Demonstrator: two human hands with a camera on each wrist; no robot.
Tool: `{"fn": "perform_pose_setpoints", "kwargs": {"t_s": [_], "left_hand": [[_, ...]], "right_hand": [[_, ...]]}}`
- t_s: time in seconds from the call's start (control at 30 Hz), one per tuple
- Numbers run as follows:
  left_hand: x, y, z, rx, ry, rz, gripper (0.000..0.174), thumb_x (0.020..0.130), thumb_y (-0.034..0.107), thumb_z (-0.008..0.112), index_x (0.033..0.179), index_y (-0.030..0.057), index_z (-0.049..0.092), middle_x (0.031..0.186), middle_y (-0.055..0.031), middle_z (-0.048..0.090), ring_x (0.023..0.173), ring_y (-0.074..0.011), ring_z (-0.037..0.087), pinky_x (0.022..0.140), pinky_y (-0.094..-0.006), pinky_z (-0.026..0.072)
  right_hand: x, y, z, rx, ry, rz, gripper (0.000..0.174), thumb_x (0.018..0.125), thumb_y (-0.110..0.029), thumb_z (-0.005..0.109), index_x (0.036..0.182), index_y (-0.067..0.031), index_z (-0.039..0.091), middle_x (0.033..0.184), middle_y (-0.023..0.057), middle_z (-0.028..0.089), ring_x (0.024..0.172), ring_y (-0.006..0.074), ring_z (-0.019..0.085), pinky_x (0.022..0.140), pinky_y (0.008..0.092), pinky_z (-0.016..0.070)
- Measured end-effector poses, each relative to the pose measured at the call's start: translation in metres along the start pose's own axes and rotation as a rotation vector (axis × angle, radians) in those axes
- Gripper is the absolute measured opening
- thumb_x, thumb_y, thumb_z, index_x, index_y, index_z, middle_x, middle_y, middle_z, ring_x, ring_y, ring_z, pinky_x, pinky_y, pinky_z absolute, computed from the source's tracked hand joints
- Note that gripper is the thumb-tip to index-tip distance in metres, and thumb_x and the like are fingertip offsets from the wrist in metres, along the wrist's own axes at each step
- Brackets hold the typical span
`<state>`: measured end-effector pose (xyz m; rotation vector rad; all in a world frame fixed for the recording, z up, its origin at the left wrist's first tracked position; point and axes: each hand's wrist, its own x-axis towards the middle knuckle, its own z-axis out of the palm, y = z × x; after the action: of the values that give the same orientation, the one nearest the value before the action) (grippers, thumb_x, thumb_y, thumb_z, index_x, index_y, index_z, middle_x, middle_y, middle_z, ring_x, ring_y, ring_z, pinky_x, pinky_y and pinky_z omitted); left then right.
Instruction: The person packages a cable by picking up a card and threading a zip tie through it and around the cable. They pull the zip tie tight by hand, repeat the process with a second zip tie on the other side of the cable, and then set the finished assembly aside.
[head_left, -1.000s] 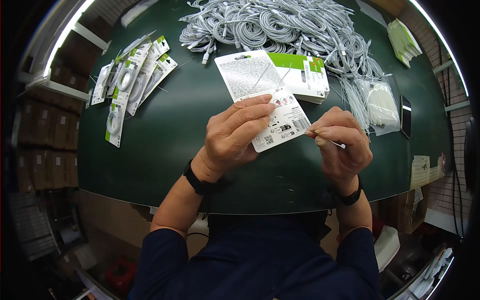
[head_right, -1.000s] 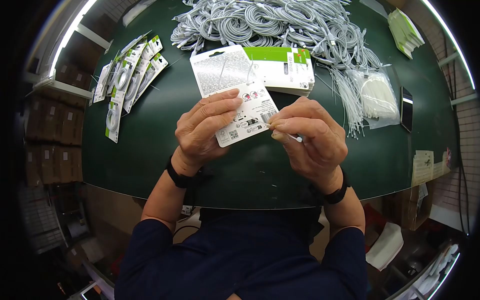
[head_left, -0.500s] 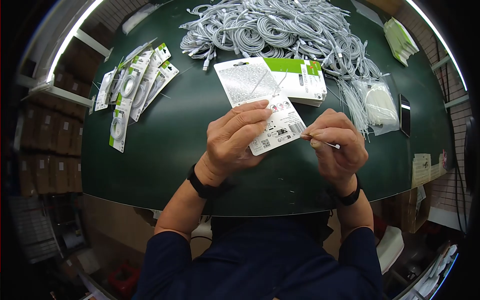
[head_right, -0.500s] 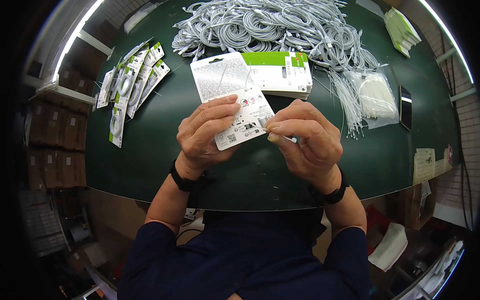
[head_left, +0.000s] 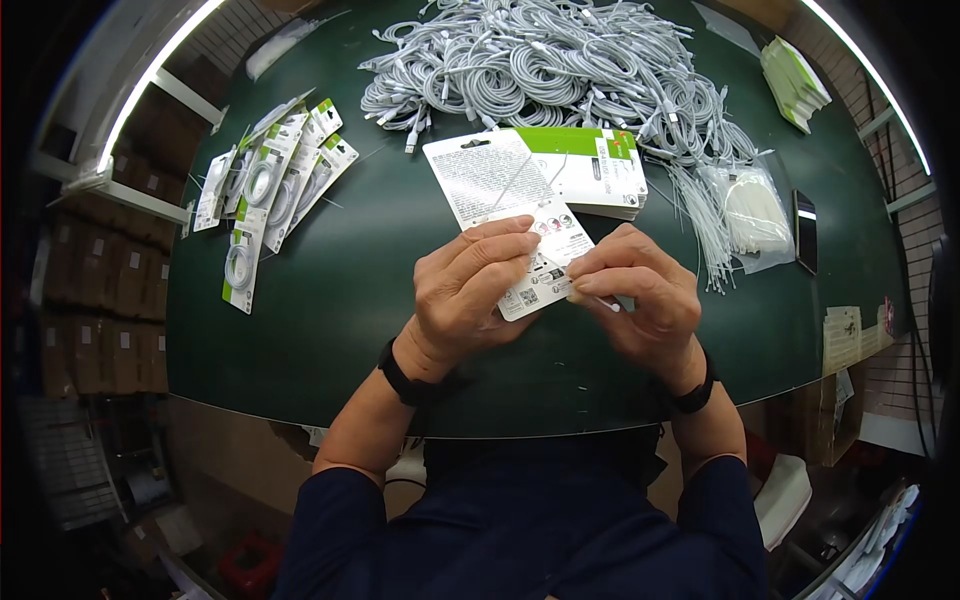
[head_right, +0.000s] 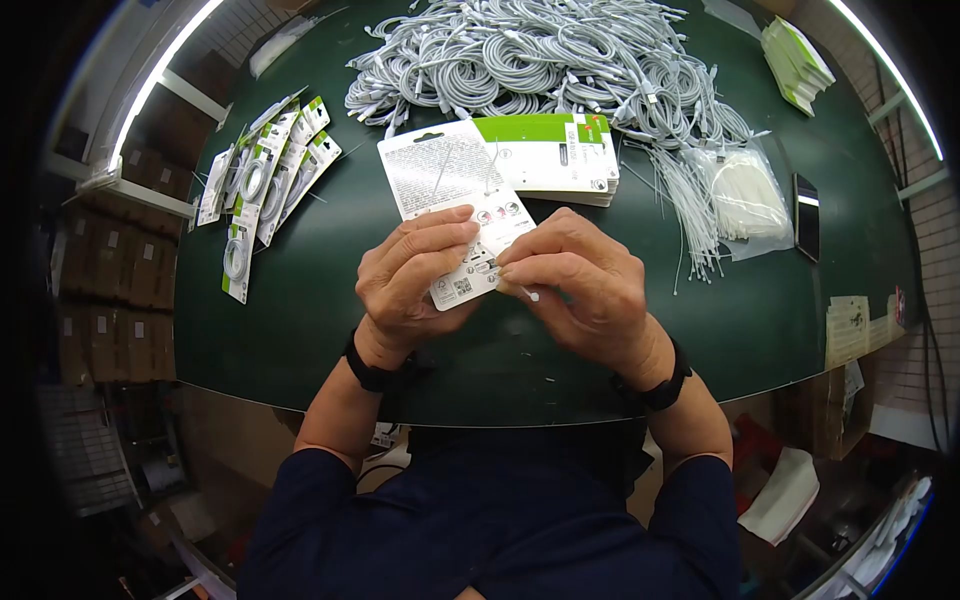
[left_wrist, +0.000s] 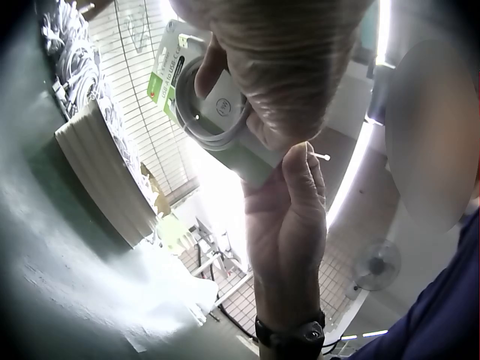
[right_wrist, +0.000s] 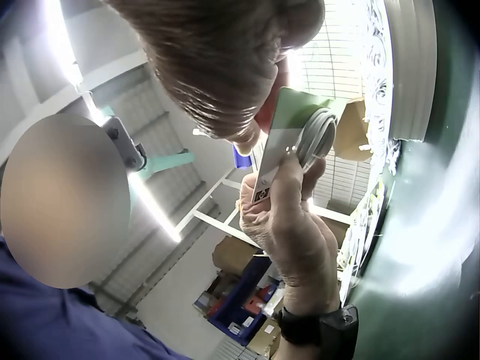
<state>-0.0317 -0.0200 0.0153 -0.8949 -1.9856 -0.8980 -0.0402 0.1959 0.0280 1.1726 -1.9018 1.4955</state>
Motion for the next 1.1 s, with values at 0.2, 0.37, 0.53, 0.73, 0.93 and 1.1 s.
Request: {"fn": "perform_pose_setpoints", "kwargs": {"t_s": [0.2, 0.37, 0.53, 0.73, 0.93, 1.1], "left_hand": [[0.001, 0.005, 0.002, 0.019, -0.016, 0.014, 0.032, 0.071, 0.008, 0.091, 0.089, 0.0047, 0.065, 0.101, -0.0127, 0.077, 0.099, -0.0327, 0.077, 0.081, -0.0370, 0.0637], [0.010, 0.026, -0.007, 0.165, -0.106, 0.043, 0.029, 0.071, 0.009, 0.089, 0.089, 0.0067, 0.067, 0.097, -0.0083, 0.077, 0.095, -0.0266, 0.077, 0.080, -0.0350, 0.0600], [0.021, 0.044, -0.008, 0.093, -0.157, 0.058, 0.021, 0.075, 0.006, 0.085, 0.089, 0.0073, 0.069, 0.094, -0.0068, 0.077, 0.089, -0.0236, 0.076, 0.078, -0.0345, 0.0556], [0.020, 0.049, 0.005, -0.315, -0.189, -0.318, 0.007, 0.092, 0.001, 0.074, 0.094, 0.0009, 0.068, 0.089, -0.0120, 0.075, 0.079, -0.0184, 0.072, 0.067, -0.0296, 0.0557], [0.016, 0.029, 0.019, -0.763, 0.034, -0.814, 0.017, 0.108, 0.010, 0.055, 0.116, -0.0039, 0.060, 0.097, -0.0064, 0.072, 0.083, -0.0060, 0.063, 0.072, -0.0246, 0.0541], [0.013, 0.007, 0.031, -0.921, 0.124, -0.929, 0.017, 0.108, 0.013, 0.055, 0.112, -0.0021, 0.061, 0.097, -0.0059, 0.072, 0.083, -0.0050, 0.063, 0.073, -0.0235, 0.0540]], "right_hand": [[0.002, 0.004, -0.006, 0.030, -0.036, 0.036, 0.021, 0.077, 0.008, 0.080, 0.093, -0.0044, 0.073, 0.093, 0.0090, 0.074, 0.081, 0.0209, 0.070, 0.069, 0.0307, 0.0568], [0.006, 0.000, -0.023, 0.172, -0.101, 0.250, 0.016, 0.078, 0.007, 0.080, 0.091, -0.0027, 0.075, 0.091, 0.0087, 0.074, 0.080, 0.0161, 0.070, 0.069, 0.0275, 0.0551], [0.010, -0.002, -0.036, 0.390, -0.187, 0.406, 0.011, 0.082, 0.007, 0.076, 0.090, 0.0000, 0.075, 0.091, 0.0076, 0.074, 0.078, 0.0135, 0.070, 0.071, 0.0252, 0.0539], [0.005, 0.003, -0.042, 0.696, -0.039, 0.641, 0.016, 0.091, 0.003, 0.070, 0.107, 0.0033, 0.070, 0.101, 0.0092, 0.074, 0.081, 0.0125, 0.069, 0.073, 0.0256, 0.0543], [-0.001, 0.022, -0.038, 0.058, 0.298, 0.153, 0.026, 0.087, -0.002, 0.080, 0.110, -0.0037, 0.071, 0.097, 0.0066, 0.070, 0.087, 0.0152, 0.063, 0.074, 0.0285, 0.0507], [0.007, 0.011, -0.025, -0.395, -0.010, -0.097, 0.031, 0.071, -0.004, 0.085, 0.099, -0.0121, 0.075, 0.091, 0.0015, 0.066, 0.081, 0.0221, 0.059, 0.069, 0.0348, 0.0498]]}}
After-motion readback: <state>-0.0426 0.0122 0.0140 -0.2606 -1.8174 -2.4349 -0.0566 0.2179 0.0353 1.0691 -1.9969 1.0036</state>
